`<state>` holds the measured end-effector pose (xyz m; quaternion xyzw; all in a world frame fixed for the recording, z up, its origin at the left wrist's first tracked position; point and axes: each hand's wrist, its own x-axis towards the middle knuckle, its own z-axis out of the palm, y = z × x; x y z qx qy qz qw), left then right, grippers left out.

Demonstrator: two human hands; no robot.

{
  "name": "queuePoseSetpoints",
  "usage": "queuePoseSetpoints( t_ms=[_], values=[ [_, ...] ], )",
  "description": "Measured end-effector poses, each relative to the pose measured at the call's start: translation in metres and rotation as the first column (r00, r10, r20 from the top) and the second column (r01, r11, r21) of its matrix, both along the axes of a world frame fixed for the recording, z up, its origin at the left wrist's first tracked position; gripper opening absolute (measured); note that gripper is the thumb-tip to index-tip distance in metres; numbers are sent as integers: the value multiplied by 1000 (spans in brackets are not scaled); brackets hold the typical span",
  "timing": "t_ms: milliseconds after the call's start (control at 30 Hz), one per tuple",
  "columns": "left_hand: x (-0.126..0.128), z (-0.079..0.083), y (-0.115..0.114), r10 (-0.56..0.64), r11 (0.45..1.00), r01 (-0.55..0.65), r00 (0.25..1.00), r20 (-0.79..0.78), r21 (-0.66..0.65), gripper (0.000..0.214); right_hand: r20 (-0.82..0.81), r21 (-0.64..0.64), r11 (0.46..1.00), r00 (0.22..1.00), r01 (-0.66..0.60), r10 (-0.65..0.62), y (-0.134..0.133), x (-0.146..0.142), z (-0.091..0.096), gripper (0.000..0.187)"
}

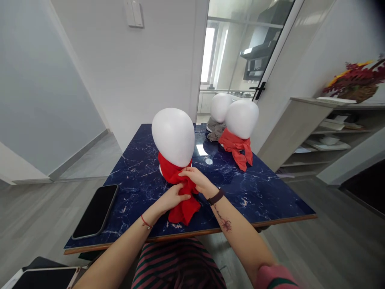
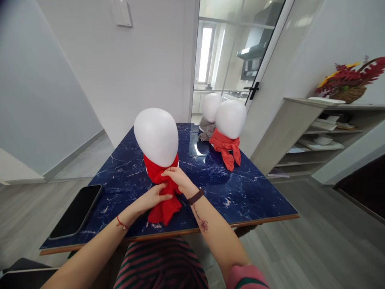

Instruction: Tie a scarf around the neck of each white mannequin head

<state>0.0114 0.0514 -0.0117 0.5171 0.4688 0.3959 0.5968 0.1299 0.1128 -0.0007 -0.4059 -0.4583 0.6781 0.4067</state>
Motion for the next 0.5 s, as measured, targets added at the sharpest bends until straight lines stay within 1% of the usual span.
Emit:
queuePoseSetpoints(
  t_ms=[67,133,167,200,233,267,300,333,367,400,433,500],
  values=[
    [3,-1,3,38,998,-37,999,-27,43,27,-17,4,1000,1000,12,-12,1,1,2,13],
    [-5,1,6,53,996,-48,996,-70,74,21,-28,23,999,999,29,-29,5,6,3,16],
    [-11,3,7,64,995,-57,994,-84,85,16,-16,60,996,998,59,-58,7,9,4,17],
    [-18,4,7,78,994,-71,993,-87,89,12,11,123,987,994,104,-106,9,12,4,19],
    [-25,6,7,97,993,-91,992,-75,77,10,50,210,965,984,159,-173,8,15,4,21],
    [-31,6,6,124,991,-122,991,-48,48,8,97,313,926,963,209,-250,5,18,5,22],
    [-36,7,6,159,987,-159,987,-12,2,8,150,419,878,936,230,-317,-1,21,5,22],
    [-40,6,5,202,978,-200,979,25,-53,10,207,509,834,911,211,-357,-11,23,5,20],
    [-43,5,4,247,965,-241,967,55,-102,12,271,567,811,897,146,-351,-24,26,5,17],
    [-44,4,4,295,949,-281,952,85,-140,14,344,596,802,889,44,-304,-39,30,6,14],
    [-44,2,4,338,934,-317,934,118,-166,15,421,598,798,878,-80,-228,-56,35,6,11],
    [-42,-2,4,394,912,-360,902,178,-197,12,556,548,780,829,-303,-68,-86,48,9,10]
  ],
)
